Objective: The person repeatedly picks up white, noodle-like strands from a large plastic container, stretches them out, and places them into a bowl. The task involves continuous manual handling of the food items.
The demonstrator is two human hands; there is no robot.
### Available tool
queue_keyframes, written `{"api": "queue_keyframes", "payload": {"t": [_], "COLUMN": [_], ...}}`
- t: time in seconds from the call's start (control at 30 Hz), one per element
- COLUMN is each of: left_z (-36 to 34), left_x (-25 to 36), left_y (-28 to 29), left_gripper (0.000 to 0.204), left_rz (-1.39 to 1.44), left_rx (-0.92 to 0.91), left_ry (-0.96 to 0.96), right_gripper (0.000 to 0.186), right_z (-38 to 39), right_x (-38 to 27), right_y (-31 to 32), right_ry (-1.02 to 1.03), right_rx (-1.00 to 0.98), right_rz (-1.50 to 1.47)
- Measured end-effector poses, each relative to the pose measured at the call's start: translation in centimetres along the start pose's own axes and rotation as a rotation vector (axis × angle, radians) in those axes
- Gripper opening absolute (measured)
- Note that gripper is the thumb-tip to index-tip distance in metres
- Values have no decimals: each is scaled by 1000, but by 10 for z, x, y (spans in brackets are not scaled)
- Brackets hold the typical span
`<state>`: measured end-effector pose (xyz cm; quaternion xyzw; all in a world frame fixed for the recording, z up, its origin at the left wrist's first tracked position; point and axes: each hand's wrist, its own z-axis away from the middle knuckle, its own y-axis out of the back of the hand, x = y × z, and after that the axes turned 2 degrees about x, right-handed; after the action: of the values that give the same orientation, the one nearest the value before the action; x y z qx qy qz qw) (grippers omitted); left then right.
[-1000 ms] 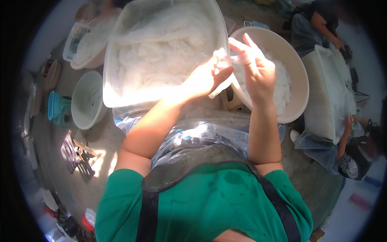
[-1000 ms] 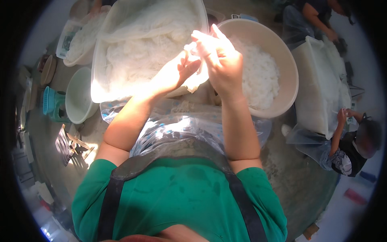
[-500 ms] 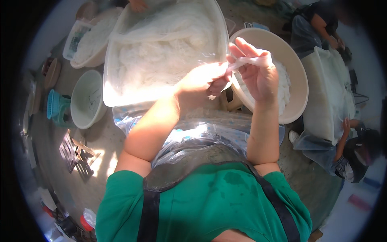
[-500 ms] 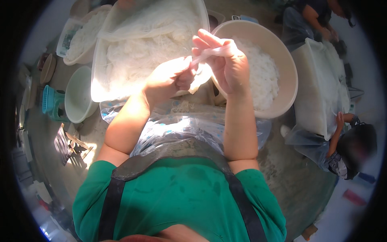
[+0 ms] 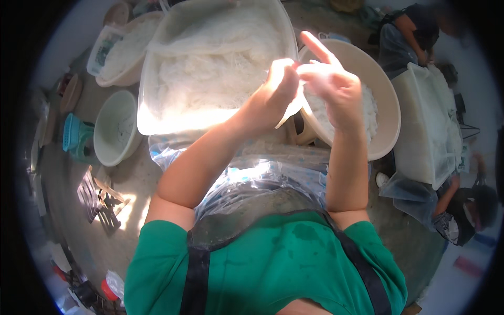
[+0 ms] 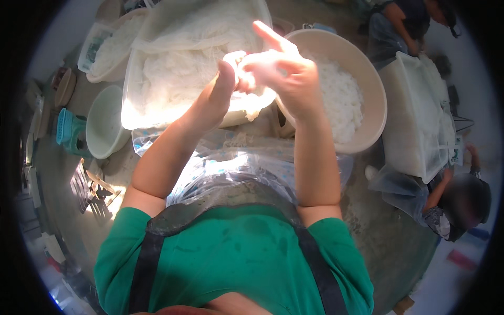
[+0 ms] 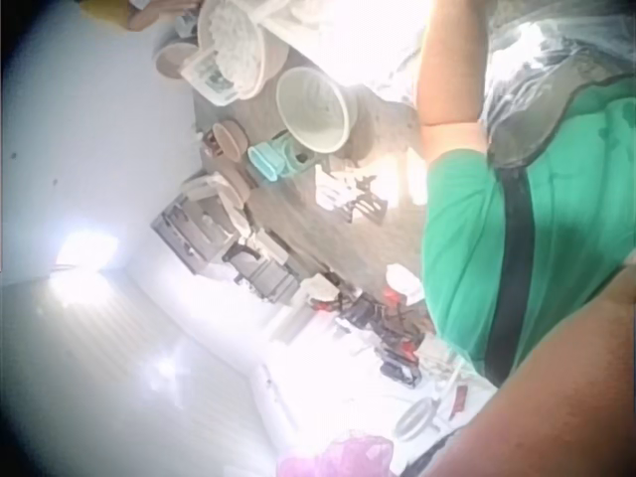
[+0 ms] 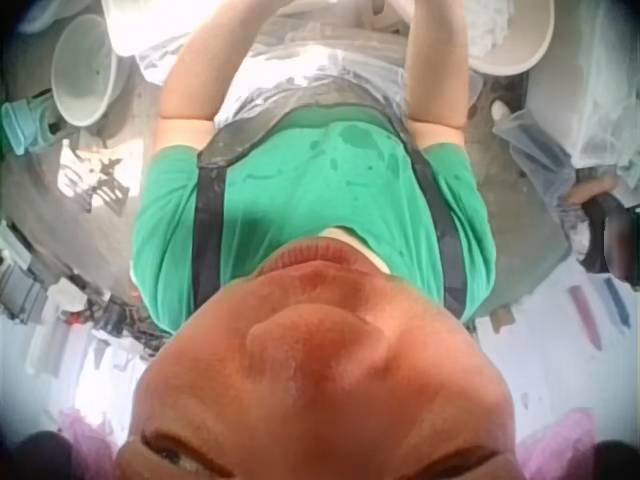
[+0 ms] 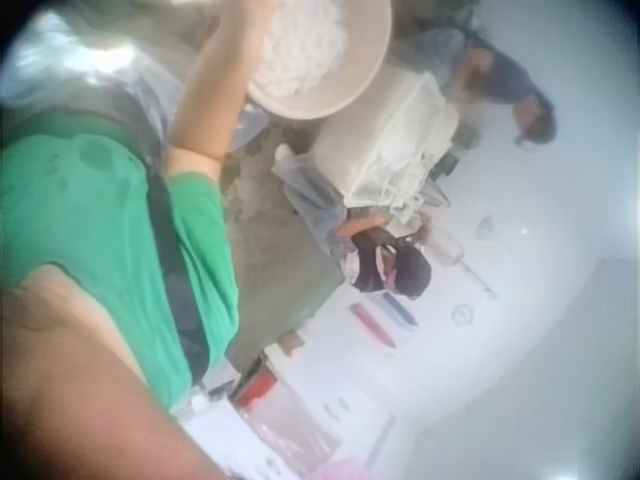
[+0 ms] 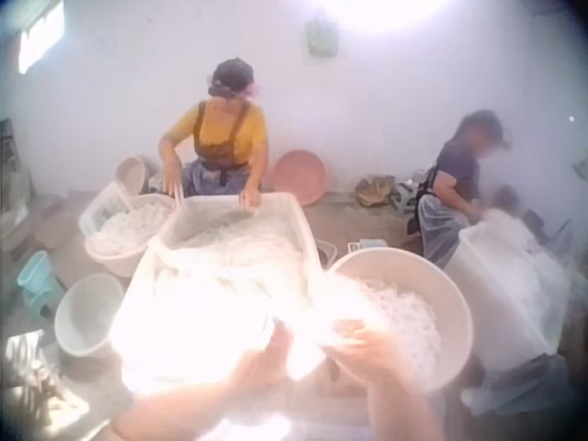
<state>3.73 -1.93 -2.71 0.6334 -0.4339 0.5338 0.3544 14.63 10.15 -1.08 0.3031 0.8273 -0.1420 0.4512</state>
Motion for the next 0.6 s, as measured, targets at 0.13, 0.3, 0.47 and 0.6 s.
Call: {"api": "queue_keyframes", "payload": {"t": [0.13,0.3,0.47,0.6], "left_z": [1,16,17,15], "left_x": [4,-55,-46,-47], "left_y": [21,8,-18,5], "left_gripper": [31,13,19,24], "left_rz": [77,-309,380,691], "left_rx": [-115,-93,201,462], "left_ry": [114,-199,100,322], "right_gripper": [18,22,20,13], "right_z": [12,13,11,8], "right_x": [22,17,-17,-35], "right_y": [34,18,0,-2], "right_ry": [-94,-196,-208,14], "right_rx": [241,250,-67,25], "right_rz": [-553,-699,-1089,-675]}}
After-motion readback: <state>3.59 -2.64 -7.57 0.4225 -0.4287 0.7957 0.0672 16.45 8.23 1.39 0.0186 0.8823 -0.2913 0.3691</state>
